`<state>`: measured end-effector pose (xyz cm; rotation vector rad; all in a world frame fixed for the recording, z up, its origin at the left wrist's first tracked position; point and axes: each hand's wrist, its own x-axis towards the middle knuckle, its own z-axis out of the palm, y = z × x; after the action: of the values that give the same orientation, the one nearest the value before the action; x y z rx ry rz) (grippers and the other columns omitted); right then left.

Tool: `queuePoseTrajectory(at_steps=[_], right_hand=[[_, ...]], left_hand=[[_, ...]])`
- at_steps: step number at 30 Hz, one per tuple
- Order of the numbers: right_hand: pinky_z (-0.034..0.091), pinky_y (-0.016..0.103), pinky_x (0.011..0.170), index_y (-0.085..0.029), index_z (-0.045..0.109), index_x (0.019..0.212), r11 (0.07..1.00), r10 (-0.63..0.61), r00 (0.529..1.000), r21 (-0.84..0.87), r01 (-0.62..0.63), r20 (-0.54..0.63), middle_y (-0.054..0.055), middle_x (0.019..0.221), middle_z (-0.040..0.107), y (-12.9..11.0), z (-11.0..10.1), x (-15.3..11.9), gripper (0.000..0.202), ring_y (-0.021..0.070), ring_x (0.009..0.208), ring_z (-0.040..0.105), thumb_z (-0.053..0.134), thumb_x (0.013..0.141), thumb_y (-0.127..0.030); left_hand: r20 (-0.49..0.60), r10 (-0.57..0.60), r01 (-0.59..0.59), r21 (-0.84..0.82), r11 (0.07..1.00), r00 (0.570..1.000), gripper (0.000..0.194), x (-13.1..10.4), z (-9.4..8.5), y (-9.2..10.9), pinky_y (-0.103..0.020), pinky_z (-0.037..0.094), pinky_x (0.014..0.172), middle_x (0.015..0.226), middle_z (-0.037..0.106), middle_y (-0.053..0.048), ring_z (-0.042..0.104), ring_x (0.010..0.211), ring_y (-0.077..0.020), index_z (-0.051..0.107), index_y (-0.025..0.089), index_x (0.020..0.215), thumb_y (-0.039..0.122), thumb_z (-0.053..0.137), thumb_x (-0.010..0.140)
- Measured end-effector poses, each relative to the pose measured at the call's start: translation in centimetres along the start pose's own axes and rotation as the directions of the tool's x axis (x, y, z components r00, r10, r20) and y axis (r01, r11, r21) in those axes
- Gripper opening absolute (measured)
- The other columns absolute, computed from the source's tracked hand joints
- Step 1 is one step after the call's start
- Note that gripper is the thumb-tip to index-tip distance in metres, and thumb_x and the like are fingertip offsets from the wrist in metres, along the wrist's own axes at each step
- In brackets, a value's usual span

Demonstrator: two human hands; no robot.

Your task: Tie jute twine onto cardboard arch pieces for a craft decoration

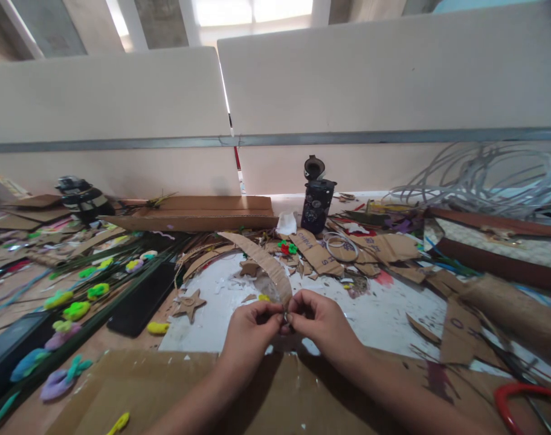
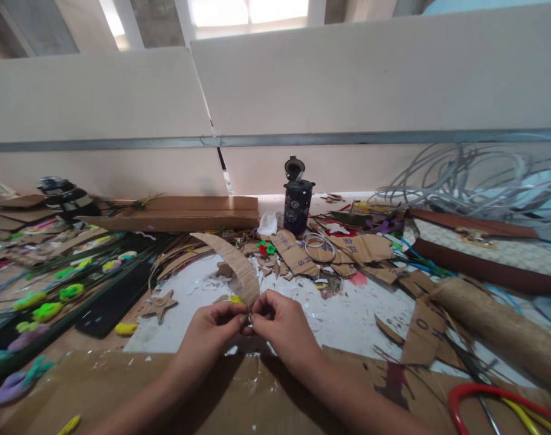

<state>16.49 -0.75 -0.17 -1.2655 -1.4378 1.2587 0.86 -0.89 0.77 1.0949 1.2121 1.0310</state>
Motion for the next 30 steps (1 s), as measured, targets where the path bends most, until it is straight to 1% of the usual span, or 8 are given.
queuePoseTrajectory(at_steps=[3, 7, 10, 13, 19, 22, 26, 30], right_hand=[[0.045, 0.027, 0.059, -0.020, 0.059, 0.074, 1.000, -0.010, 1.000, 0.000, 0.010, 0.003, 0.000, 0.067, 0.068, 0.16, -0.07, 0.06, 0.005, 0.0182, 0.066, 0.064, 0.061, 0.073, -0.024], [0.049, 0.028, 0.062, -0.020, 0.060, 0.079, 0.998, -0.039, 0.999, 0.049, 0.038, 0.020, 0.000, 0.071, 0.068, 0.41, -0.15, 0.21, 0.007, 0.0191, 0.068, 0.067, 0.062, 0.076, -0.025], [0.051, 0.029, 0.064, -0.020, 0.060, 0.079, 0.996, -0.057, 0.998, 0.074, 0.054, 0.037, 0.001, 0.072, 0.068, 0.34, -0.15, 0.26, 0.007, 0.0189, 0.069, 0.068, 0.063, 0.076, -0.025], [0.052, 0.029, 0.066, -0.020, 0.060, 0.081, 0.992, -0.067, 0.995, 0.112, 0.059, 0.070, 0.001, 0.072, 0.069, 0.06, -0.12, 0.17, 0.006, 0.0183, 0.070, 0.068, 0.063, 0.078, -0.024], [0.051, 0.028, 0.064, -0.021, 0.057, 0.083, 0.993, -0.068, 0.995, 0.104, 0.061, 0.070, -0.001, 0.072, 0.063, -0.02, -0.10, 0.01, 0.010, 0.0170, 0.069, 0.065, 0.064, 0.079, -0.027], [0.049, 0.027, 0.062, -0.021, 0.056, 0.084, 0.993, -0.087, 0.994, 0.085, 0.081, 0.067, -0.002, 0.072, 0.061, 0.11, -0.15, 0.06, 0.013, 0.0160, 0.068, 0.063, 0.065, 0.080, -0.029], [0.048, 0.028, 0.063, -0.021, 0.055, 0.087, 0.993, -0.078, 0.993, 0.094, 0.070, 0.090, 0.000, 0.075, 0.063, 0.18, -0.15, 0.14, 0.017, 0.0178, 0.072, 0.063, 0.066, 0.081, -0.032], [0.048, 0.029, 0.065, -0.021, 0.055, 0.090, 0.992, -0.084, 0.992, 0.098, 0.074, 0.097, 0.001, 0.077, 0.065, 0.31, -0.09, 0.14, 0.017, 0.0185, 0.075, 0.064, 0.065, 0.081, -0.032]], left_hand=[[-0.008, -0.011, 0.011, -0.017, 1.000, 1.000, 0.014, -0.01, 0.03, 0.05, -0.025, 0.046, 0.058, 0.059, 0.073, -0.005, 0.064, 0.055, -0.0159, 0.076, 0.014, 0.071, 0.024, 0.073, 0.063], [-0.005, -0.029, 0.029, -0.054, 0.998, 1.000, 0.015, 0.14, -0.15, -0.08, -0.026, 0.047, 0.060, 0.059, 0.073, -0.005, 0.065, 0.056, -0.0164, 0.076, 0.014, 0.072, 0.025, 0.076, 0.062], [0.044, -0.048, 0.052, -0.090, 0.995, 0.998, 0.016, 0.30, -0.43, -0.10, -0.026, 0.047, 0.062, 0.061, 0.073, -0.006, 0.064, 0.058, -0.0163, 0.075, 0.013, 0.070, 0.027, 0.078, 0.062], [0.102, -0.073, 0.087, -0.141, 0.986, 0.992, 0.023, 0.40, -0.68, 0.04, -0.026, 0.047, 0.062, 0.060, 0.071, -0.006, 0.062, 0.057, -0.0155, 0.074, 0.013, 0.068, 0.034, 0.080, 0.063], [0.116, -0.093, 0.112, -0.166, 0.980, 0.989, 0.032, 0.46, -0.87, 0.06, -0.024, 0.043, 0.056, 0.058, 0.068, -0.006, 0.058, 0.053, -0.0135, 0.071, 0.013, 0.069, 0.038, 0.088, 0.058], [0.123, -0.095, 0.114, -0.163, 0.980, 0.988, 0.034, 0.49, -0.92, -0.05, -0.024, 0.043, 0.056, 0.056, 0.067, -0.005, 0.058, 0.052, -0.0134, 0.069, 0.013, 0.068, 0.039, 0.088, 0.058], [0.127, -0.078, 0.094, -0.123, 0.988, 0.989, 0.031, 0.49, -0.95, 0.18, -0.024, 0.044, 0.056, 0.054, 0.067, -0.004, 0.057, 0.051, -0.0127, 0.069, 0.013, 0.066, 0.038, 0.087, 0.060], [0.128, -0.081, 0.094, -0.100, 0.990, 0.988, 0.028, 0.51, -0.85, 0.45, -0.024, 0.044, 0.055, 0.052, 0.065, -0.003, 0.056, 0.050, -0.0124, 0.067, 0.013, 0.065, 0.035, 0.085, 0.059]])
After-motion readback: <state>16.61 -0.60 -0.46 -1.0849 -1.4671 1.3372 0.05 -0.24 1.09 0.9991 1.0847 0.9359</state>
